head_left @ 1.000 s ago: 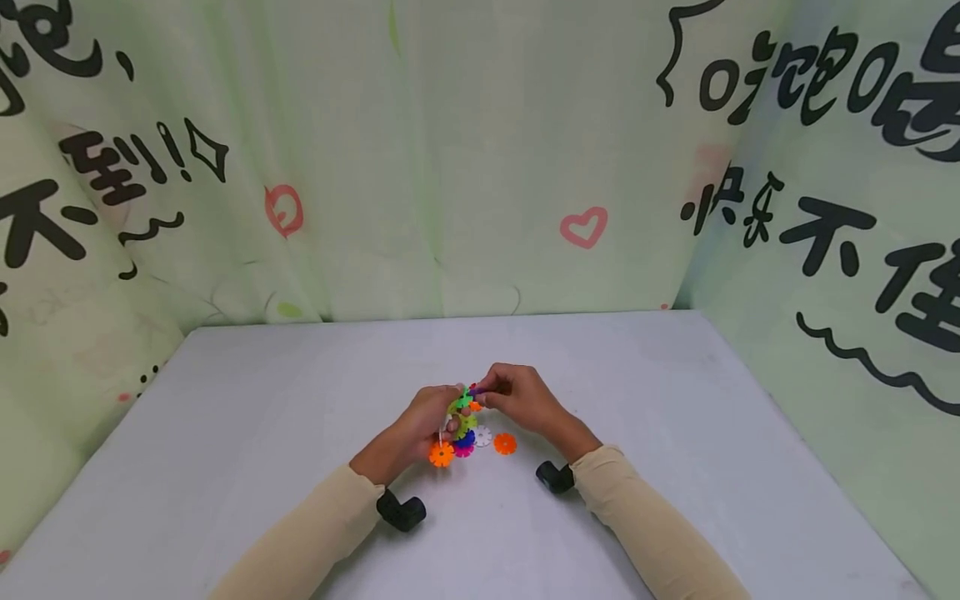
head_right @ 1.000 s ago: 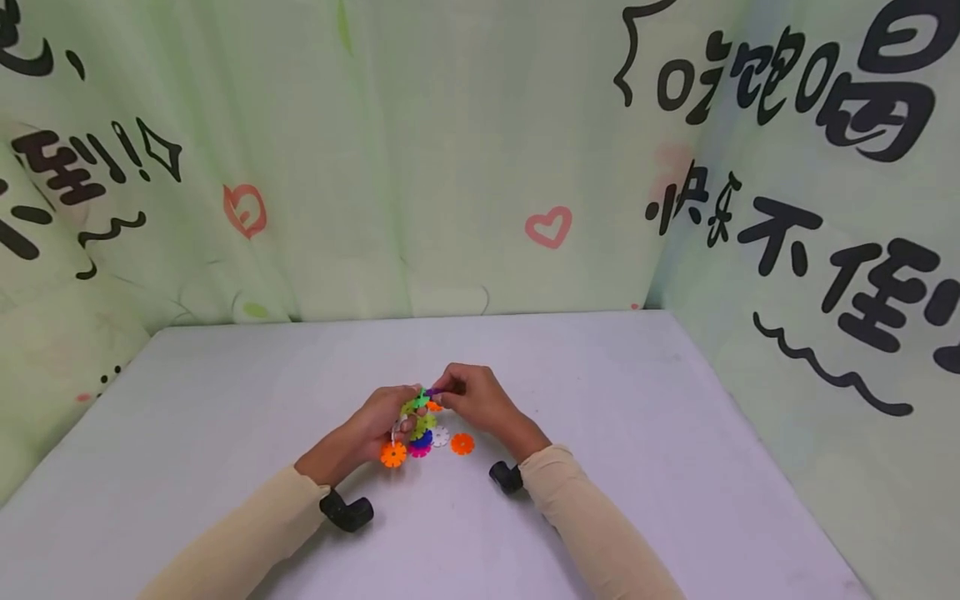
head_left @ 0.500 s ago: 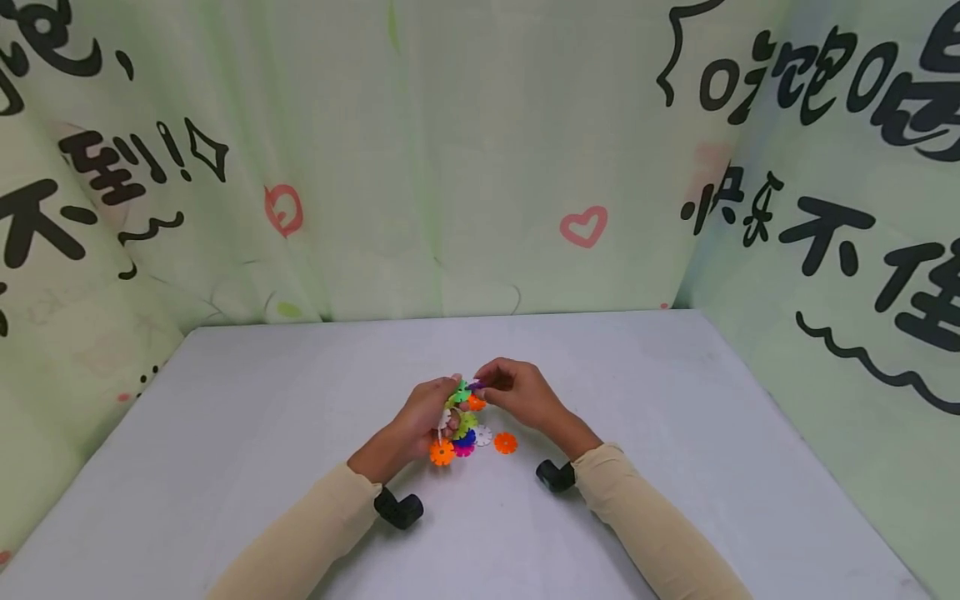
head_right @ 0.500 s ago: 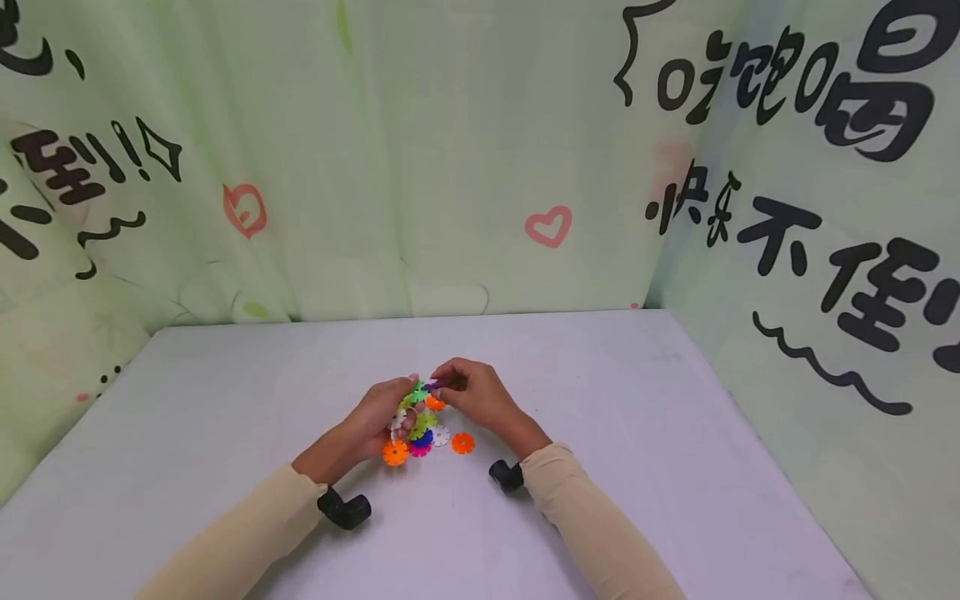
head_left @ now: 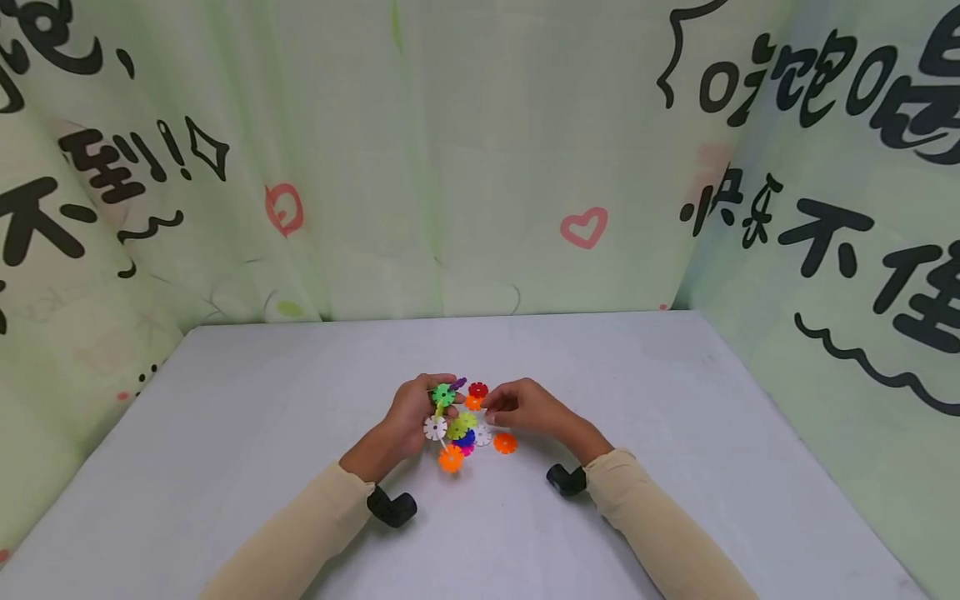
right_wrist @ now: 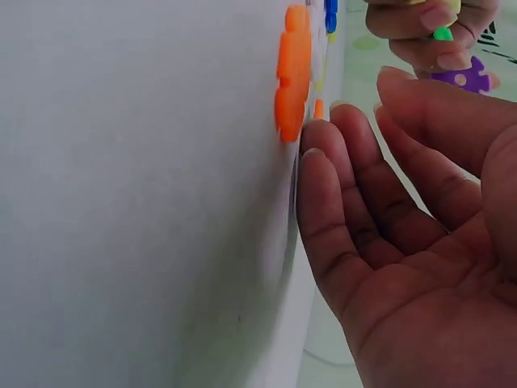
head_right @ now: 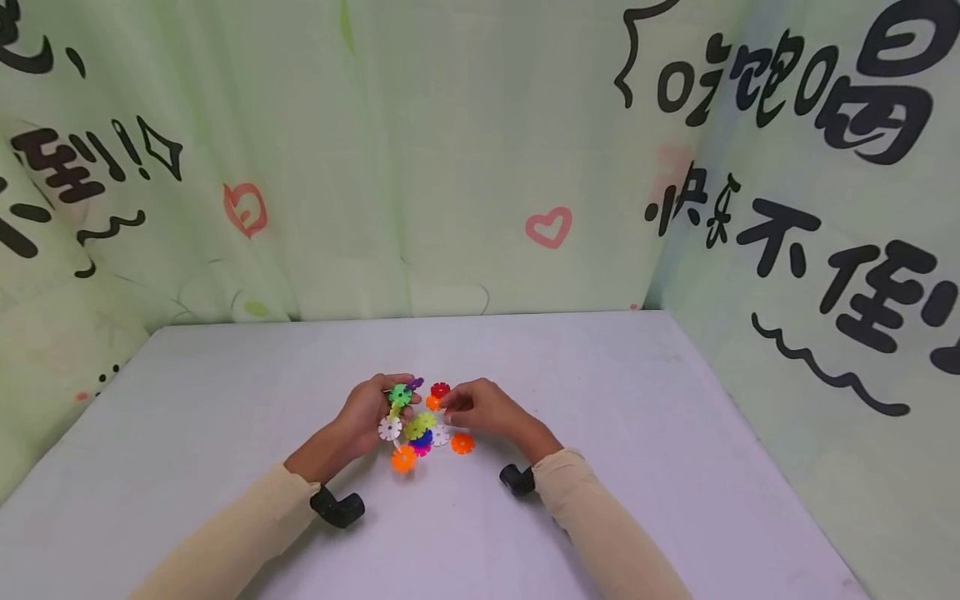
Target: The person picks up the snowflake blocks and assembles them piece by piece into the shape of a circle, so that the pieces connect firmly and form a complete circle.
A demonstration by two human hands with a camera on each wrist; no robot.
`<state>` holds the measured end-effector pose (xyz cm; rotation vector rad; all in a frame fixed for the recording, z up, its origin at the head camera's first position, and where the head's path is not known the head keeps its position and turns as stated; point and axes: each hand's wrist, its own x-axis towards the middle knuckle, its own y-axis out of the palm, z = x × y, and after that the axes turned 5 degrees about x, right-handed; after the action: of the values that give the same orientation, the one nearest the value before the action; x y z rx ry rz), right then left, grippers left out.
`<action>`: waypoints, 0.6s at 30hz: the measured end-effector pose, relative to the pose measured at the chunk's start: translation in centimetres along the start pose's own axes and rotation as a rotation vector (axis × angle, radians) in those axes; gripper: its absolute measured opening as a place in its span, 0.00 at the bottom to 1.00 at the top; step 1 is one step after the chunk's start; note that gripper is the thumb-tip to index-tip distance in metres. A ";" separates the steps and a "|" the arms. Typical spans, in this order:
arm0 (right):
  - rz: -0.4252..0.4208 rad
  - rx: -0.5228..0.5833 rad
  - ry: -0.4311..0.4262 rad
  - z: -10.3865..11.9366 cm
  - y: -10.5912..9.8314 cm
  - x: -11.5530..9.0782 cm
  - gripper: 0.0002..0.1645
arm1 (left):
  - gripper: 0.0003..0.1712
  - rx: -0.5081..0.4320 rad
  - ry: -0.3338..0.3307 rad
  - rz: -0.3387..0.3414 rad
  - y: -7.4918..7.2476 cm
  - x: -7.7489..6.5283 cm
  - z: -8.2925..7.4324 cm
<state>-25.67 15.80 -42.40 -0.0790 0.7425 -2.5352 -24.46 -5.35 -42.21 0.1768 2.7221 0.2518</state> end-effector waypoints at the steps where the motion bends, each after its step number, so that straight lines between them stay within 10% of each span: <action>1: 0.018 0.002 -0.004 0.0 0.0 0.0 0.10 | 0.25 -0.010 0.007 -0.003 0.0 0.0 0.0; 18: 0.126 -0.102 -0.024 0.3 0.8 0.0 0.13 | 0.30 0.074 -0.010 0.012 0.3 -0.1 -0.1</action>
<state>-25.25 15.05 -42.59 -0.0937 0.8407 -2.3724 -24.42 -5.08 -42.00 0.2144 2.7234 0.1531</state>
